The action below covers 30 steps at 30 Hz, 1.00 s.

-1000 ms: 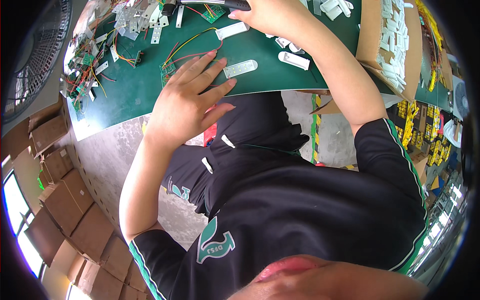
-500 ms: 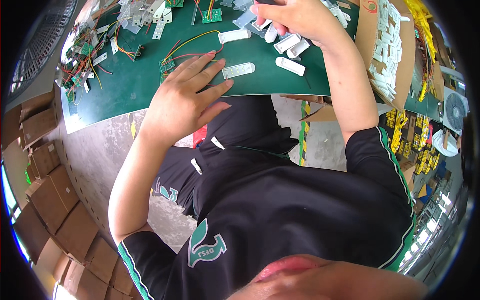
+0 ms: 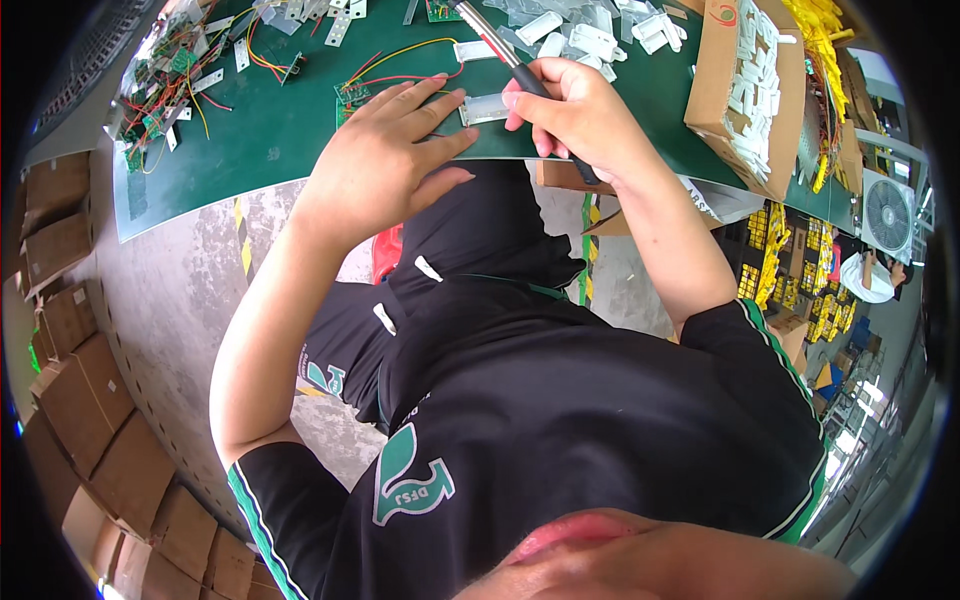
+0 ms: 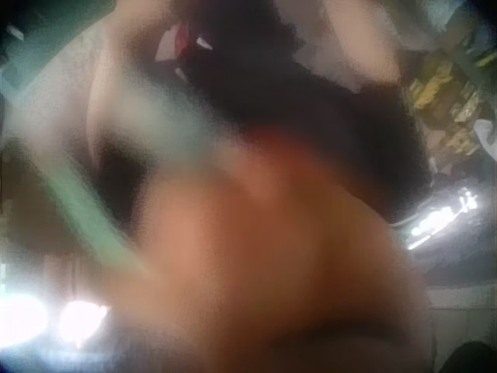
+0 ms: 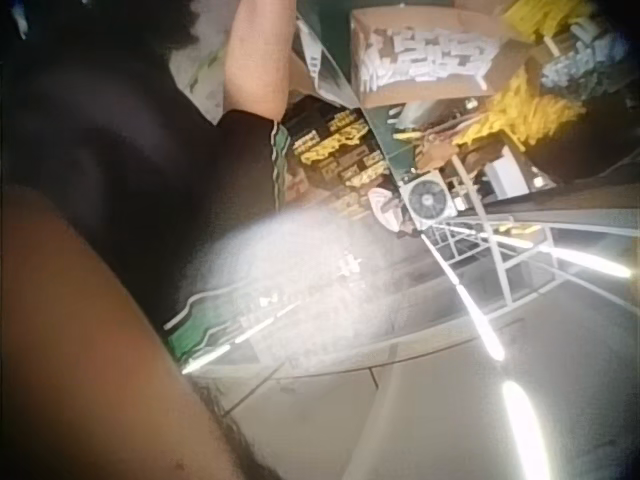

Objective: The person assembles LED light modules and plastic covers by tapping them together with a hammer.

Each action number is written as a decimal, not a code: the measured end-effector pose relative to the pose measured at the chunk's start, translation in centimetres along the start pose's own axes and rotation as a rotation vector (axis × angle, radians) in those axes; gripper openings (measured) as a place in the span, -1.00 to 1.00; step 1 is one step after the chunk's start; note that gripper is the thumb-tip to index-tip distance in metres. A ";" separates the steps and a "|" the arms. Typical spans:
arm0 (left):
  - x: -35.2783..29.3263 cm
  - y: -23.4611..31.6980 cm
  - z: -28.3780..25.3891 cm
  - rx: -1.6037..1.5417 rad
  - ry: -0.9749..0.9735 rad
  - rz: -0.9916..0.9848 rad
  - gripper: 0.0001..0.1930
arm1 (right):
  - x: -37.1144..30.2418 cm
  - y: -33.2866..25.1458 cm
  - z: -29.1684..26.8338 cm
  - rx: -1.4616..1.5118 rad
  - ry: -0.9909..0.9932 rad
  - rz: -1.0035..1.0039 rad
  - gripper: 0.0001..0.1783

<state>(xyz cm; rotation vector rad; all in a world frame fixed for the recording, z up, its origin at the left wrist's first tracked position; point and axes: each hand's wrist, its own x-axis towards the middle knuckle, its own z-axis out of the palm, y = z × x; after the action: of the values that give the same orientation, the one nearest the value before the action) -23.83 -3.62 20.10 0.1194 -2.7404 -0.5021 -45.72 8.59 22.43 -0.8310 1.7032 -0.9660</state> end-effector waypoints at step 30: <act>-0.6 -1.1 1.2 -0.008 0.050 0.061 -0.58 | 1.0 -1.0 0.4 -0.392 -0.030 -0.010 -0.68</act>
<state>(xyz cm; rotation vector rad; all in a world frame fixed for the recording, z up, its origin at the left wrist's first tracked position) -23.68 -4.22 18.49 0.0453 -2.6841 -0.4862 -45.53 7.23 22.80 -1.1007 1.8938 -0.6276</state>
